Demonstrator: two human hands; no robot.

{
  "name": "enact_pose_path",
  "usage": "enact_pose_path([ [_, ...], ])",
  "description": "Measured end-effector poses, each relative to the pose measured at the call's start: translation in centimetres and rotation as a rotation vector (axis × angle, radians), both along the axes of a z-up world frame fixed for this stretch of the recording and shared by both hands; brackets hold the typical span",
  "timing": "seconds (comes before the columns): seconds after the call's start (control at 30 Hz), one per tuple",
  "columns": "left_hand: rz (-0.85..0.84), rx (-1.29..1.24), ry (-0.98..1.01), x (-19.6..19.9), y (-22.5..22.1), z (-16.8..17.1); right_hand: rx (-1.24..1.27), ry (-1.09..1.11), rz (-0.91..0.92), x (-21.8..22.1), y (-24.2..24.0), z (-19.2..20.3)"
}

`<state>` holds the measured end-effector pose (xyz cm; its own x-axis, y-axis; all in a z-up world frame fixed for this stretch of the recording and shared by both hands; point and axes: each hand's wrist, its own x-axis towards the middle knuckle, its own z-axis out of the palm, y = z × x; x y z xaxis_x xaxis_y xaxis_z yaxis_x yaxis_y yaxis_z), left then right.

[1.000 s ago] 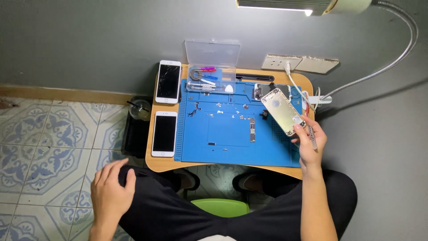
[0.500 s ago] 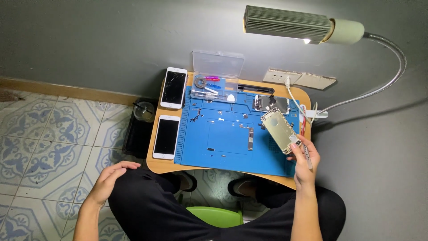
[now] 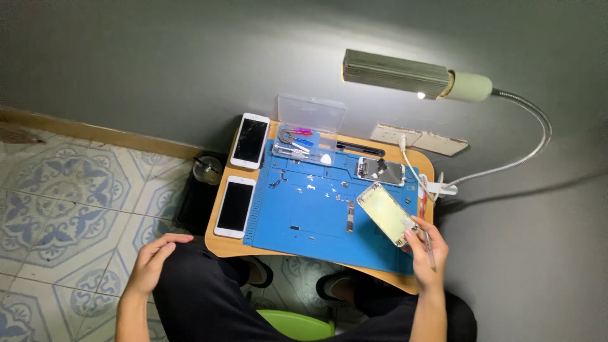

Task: The person sits cross-legged on the floor and uses tweezers to remove small components from the back of a disassembled smartphone. They carefully lift and place parts onto a blue work mat while handling the phone chassis.

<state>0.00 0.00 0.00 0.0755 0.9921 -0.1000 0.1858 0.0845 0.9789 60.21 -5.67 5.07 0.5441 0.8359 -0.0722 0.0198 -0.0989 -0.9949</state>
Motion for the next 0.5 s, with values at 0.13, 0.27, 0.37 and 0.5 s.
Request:
enact_pose_path([
  [0.13, 0.034, -0.055, 0.021, -0.2, -0.6, 0.8, -0.038, -0.091, -0.034, 0.3, -0.6, 1.5],
  [0.27, 0.123, 0.006, 0.132, -0.9, -2.6, 0.5, 0.035, -0.132, 0.031, 4.1, -2.5, -1.1],
  [0.37, 0.160, 0.181, 0.568, 1.3, -4.5, 2.8, -0.032, -0.124, 0.057, 5.9, -4.6, 0.1],
  [0.5, 0.266, 0.482, 1.074, 7.8, -7.2, 3.0, -0.027, -0.117, 0.049, 8.6, -5.5, -2.2],
])
